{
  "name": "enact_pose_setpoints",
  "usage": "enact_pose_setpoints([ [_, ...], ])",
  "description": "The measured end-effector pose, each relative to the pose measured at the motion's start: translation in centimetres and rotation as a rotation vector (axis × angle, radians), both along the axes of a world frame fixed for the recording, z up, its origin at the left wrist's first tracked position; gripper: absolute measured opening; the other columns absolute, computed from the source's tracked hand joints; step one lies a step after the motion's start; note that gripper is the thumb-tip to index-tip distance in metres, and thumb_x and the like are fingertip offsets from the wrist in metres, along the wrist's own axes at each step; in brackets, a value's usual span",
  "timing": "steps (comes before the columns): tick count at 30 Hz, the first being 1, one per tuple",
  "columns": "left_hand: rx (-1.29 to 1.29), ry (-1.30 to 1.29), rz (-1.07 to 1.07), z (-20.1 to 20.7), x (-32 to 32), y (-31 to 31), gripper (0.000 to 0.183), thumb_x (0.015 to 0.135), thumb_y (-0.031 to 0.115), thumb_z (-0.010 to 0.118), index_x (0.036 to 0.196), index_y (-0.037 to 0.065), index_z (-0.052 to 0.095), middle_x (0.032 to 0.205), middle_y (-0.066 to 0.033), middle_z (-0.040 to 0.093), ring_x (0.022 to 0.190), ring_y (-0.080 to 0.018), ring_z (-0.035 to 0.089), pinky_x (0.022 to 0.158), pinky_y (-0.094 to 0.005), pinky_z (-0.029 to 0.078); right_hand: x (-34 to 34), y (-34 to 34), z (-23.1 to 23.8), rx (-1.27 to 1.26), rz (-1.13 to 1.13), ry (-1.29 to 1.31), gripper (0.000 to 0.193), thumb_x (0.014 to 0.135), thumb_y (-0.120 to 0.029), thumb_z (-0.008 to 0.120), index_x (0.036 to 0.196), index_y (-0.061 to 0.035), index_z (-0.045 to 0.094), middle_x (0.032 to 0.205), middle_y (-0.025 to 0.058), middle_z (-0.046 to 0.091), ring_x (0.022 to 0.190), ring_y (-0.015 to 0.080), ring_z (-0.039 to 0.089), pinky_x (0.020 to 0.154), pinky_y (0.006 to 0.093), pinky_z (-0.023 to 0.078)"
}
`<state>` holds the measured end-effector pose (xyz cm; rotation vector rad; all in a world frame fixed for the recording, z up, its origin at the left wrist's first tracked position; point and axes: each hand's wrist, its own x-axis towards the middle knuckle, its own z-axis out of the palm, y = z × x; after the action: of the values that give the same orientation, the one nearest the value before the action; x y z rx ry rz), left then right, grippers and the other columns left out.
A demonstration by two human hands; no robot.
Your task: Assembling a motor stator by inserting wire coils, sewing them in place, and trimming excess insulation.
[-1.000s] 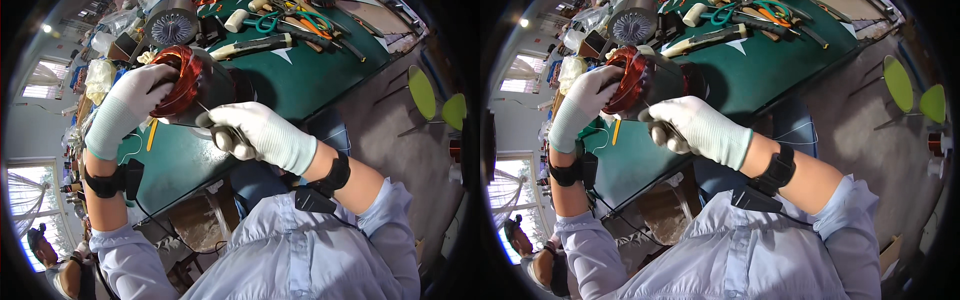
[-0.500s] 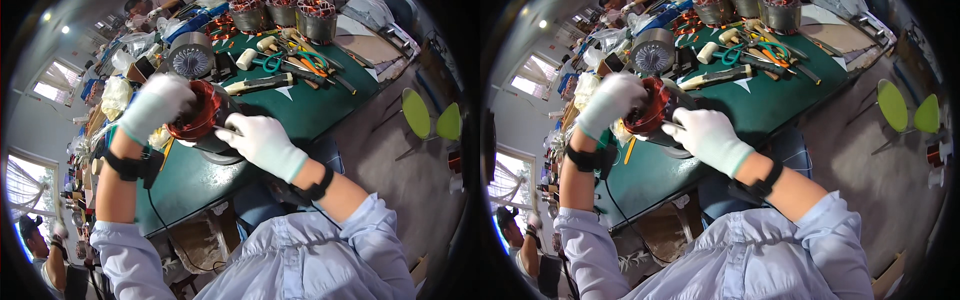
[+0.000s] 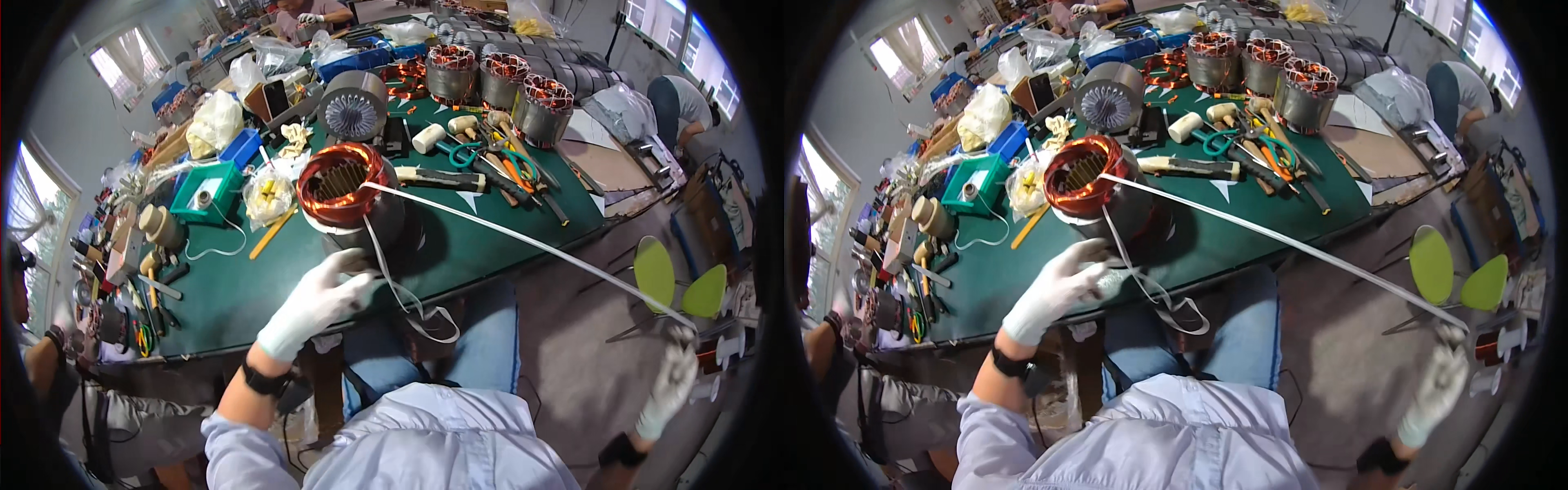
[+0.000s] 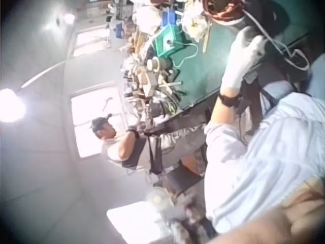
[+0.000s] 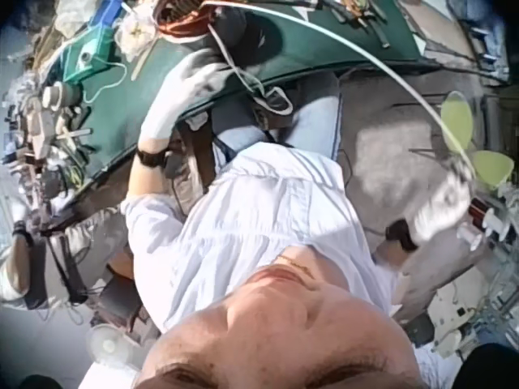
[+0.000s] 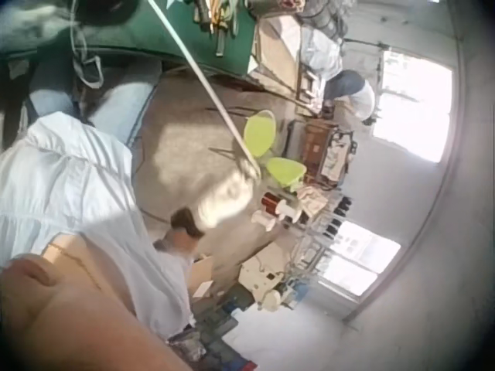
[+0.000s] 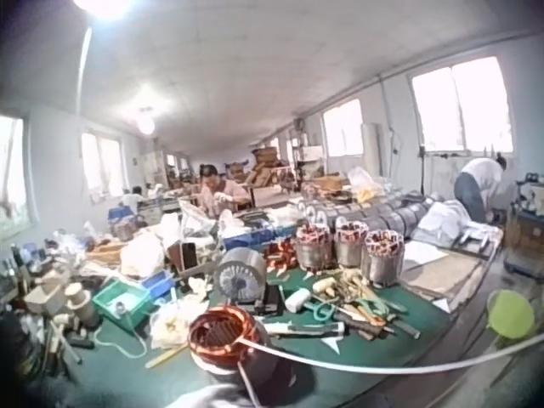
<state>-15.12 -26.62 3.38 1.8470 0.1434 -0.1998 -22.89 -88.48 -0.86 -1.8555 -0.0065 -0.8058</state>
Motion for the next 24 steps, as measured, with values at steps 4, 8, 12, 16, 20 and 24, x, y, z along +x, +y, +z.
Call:
enact_pose_setpoints([
  [4,-0.763,0.021,0.093,-3.1,3.7,-3.3,0.047,0.103,0.029,0.064,0.140,0.000,0.053,0.116,-0.0085,0.069,0.076,-0.0081,0.061,0.065,-0.0234,0.051,-11.1,-12.2,1.8,0.722,0.268,-0.029,0.043,0.110,-0.019,0.043,0.150,-0.0058,0.046,0.147,0.0192,0.054,0.124,0.0333,0.059,0.101,0.0435,0.052],
  [8,-0.973,-0.025,0.108,-3.8,4.6,-3.6,0.031,0.104,0.025,0.063,0.124,0.002,0.062,0.097,-0.0030,0.067,0.074,-0.0090,0.060,0.072,-0.0265,0.052,-20.5,-29.0,-0.4,0.873,0.657,0.163,0.036,0.110,-0.023,0.046,0.141,-0.0067,0.053,0.110,0.0066,0.066,0.073,0.0087,0.060,0.056,0.0267,0.047],
  [12,-0.770,-0.017,0.059,-3.5,2.3,-2.3,0.032,0.105,0.027,0.062,0.124,0.001,0.062,0.101,-0.0049,0.068,0.084,-0.0136,0.066,0.082,-0.0289,0.055,-22.7,-30.5,0.6,0.747,0.131,0.117,0.041,0.109,-0.024,0.045,0.143,-0.0041,0.053,0.085,-0.0058,0.056,0.054,0.0031,0.027,0.044,0.0171,0.027],
  [16,-0.659,0.114,0.058,-3.3,-0.7,-1.9,0.033,0.106,0.027,0.060,0.125,-0.001,0.061,0.110,-0.0090,0.068,0.094,-0.0168,0.068,0.088,-0.0305,0.055,-20.2,-28.4,2.2,0.562,0.151,0.648,0.032,0.107,-0.042,0.057,0.124,-0.0164,0.065,0.071,-0.0088,0.050,0.041,0.0025,0.026,0.036,0.0180,0.021],
  [20,-0.628,0.062,0.131,-4.0,-1.6,-2.7,0.037,0.107,0.028,0.059,0.129,-0.002,0.060,0.114,-0.0093,0.068,0.100,-0.0176,0.067,0.095,-0.0307,0.053,-16.9,-25.1,2.3,0.642,-0.346,0.502,0.030,0.108,-0.039,0.058,0.121,-0.0135,0.066,0.073,-0.0101,0.049,0.050,-0.0016,0.026,0.044,0.0202,0.016],
  [24,-0.584,0.085,0.102,-3.4,-1.8,-3.5,0.037,0.107,0.028,0.059,0.128,-0.002,0.061,0.113,-0.0089,0.068,0.101,-0.0184,0.067,0.096,-0.0310,0.053,-14.4,-30.4,-4.4,-0.477,-0.408,0.103,0.056,0.101,0.010,0.046,0.154,-0.0087,0.046,0.131,0.0062,0.057,0.109,0.0162,0.056,0.102,0.0263,0.045],
])
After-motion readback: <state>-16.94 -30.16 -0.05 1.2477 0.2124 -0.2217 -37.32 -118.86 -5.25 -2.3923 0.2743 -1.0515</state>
